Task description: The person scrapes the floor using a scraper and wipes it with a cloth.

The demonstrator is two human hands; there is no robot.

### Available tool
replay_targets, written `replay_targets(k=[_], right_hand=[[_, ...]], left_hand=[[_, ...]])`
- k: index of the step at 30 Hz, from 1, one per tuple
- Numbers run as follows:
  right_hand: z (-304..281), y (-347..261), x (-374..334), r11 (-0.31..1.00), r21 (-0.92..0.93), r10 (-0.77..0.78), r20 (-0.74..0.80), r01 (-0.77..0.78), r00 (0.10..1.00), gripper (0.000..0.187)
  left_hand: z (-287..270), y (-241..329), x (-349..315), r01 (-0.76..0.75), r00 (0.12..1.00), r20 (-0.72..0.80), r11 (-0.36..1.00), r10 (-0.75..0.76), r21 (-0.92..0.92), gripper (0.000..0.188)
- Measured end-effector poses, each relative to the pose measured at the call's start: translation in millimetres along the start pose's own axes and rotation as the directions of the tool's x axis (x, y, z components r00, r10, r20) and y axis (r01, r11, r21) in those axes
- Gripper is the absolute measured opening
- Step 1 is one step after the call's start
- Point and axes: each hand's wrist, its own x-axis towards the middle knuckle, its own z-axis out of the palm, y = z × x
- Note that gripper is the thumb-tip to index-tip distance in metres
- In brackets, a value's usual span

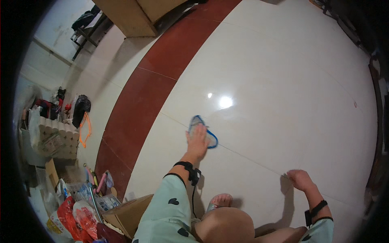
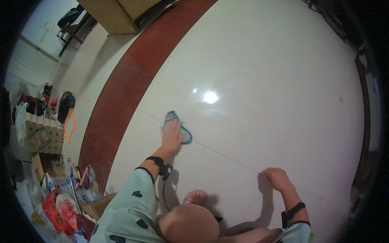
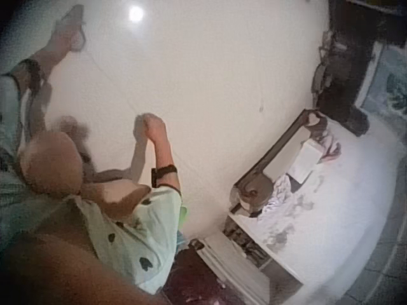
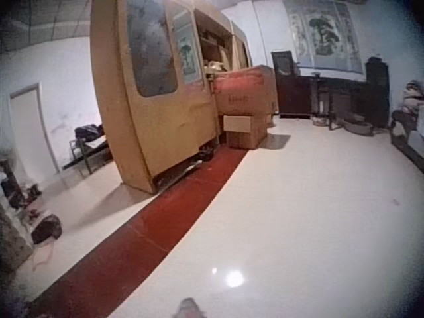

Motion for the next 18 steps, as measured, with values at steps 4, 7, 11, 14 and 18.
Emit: replay_targets(k=[4,7,11,14,18], right_hand=[[-33,-47,55,0.986,0.081,-0.124,-0.205,0.143,0.971,0.015],[-33,-50,61,0.995,0.081,-0.05,-0.051,0.054,0.997,0.018],[-34,-29,42,0.999,-0.034,0.018,0.177,-0.012,0.984,0.021],[-41,-2,9,0.999,0.004,0.047,0.08,-0.047,0.996,0.02],[-54,6,-52,0.947,-0.025,0.319,-0.032,-0.32,0.947,0.022]], left_hand=[[3,-92,13,0.442,0.892,-0.066,0.893,-0.447,-0.084,0.061],[8,-173,-20,0.706,0.695,-0.097,0.701,-0.713,-0.095,0.062],[27,-240,-46,0.922,0.309,-0.223,0.348,-0.925,-0.167,0.064],[29,-250,5,0.94,0.296,-0.274,0.33,-0.915,-0.088,0.063],[-25,-183,127,0.67,0.711,-0.109,0.716,-0.695,-0.196,0.065]])
